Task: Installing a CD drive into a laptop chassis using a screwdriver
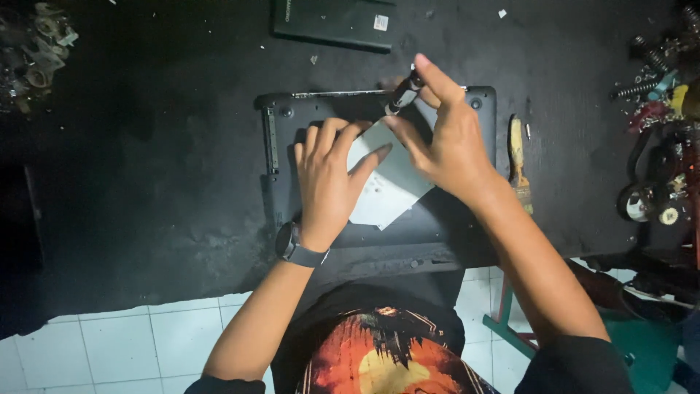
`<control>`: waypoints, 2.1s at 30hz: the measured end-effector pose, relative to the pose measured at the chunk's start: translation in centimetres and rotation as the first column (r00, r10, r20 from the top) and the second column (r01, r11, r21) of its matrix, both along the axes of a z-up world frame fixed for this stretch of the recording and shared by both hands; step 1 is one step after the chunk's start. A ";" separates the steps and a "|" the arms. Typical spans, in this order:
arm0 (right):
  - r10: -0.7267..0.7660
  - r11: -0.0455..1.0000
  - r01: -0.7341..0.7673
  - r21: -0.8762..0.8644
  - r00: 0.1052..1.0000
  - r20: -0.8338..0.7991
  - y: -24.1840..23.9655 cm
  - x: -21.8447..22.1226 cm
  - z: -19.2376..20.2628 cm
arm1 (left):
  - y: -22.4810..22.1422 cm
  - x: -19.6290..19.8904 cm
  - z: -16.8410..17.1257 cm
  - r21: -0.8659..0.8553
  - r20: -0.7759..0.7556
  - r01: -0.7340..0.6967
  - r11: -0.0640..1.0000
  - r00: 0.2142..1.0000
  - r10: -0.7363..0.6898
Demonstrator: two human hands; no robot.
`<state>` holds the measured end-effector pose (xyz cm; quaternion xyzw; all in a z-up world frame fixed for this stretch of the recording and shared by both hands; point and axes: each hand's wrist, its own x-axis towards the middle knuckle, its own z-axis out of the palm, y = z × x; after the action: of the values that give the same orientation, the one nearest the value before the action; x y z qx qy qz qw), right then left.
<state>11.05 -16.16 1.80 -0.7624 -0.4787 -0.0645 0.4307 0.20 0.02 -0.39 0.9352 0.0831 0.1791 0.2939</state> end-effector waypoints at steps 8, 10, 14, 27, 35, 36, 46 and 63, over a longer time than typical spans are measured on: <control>-0.128 0.989 0.132 -0.061 0.990 0.058 -1.0 0.1 -2.2 | -0.1 -0.2 0.2 0.003 0.017 -0.005 1.000 1.000 0.005; -0.057 0.997 0.058 -0.049 0.998 0.033 -0.9 0.1 -2.0 | -0.2 -0.1 0.1 0.015 0.039 -0.008 1.000 0.999 0.007; -0.095 0.995 0.096 -0.031 0.995 0.015 -0.6 0.0 -1.3 | -0.3 0.0 0.1 0.025 0.035 -0.026 0.999 0.999 0.025; -0.017 0.890 0.055 0.453 0.996 -0.088 5.3 5.7 -0.4 | -0.2 0.1 -0.6 0.005 0.043 -0.030 1.000 0.999 0.030; -0.238 0.940 0.206 0.271 0.967 0.090 6.9 9.5 -6.5 | -0.3 0.1 -0.8 -0.005 0.050 -0.045 0.999 0.998 0.045; -0.256 0.942 0.224 0.252 0.961 0.103 6.9 9.7 -7.2 | -0.3 0.1 -0.7 -0.003 0.055 -0.044 0.999 0.998 0.044; -0.218 0.937 0.201 0.286 0.976 0.027 6.7 7.9 -4.9 | -0.4 0.1 -0.5 0.005 0.066 -0.060 0.998 0.996 0.059; -0.498 0.639 0.660 0.394 0.746 -0.442 -8.7 -9.3 0.2 | 2.1 -4.9 3.4 0.144 -0.280 0.563 0.814 0.812 -0.512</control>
<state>1.78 -24.84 2.00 -0.7276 -0.0990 -0.2159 0.6435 -4.75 2.10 2.97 0.9608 -0.1734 -0.0124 0.2159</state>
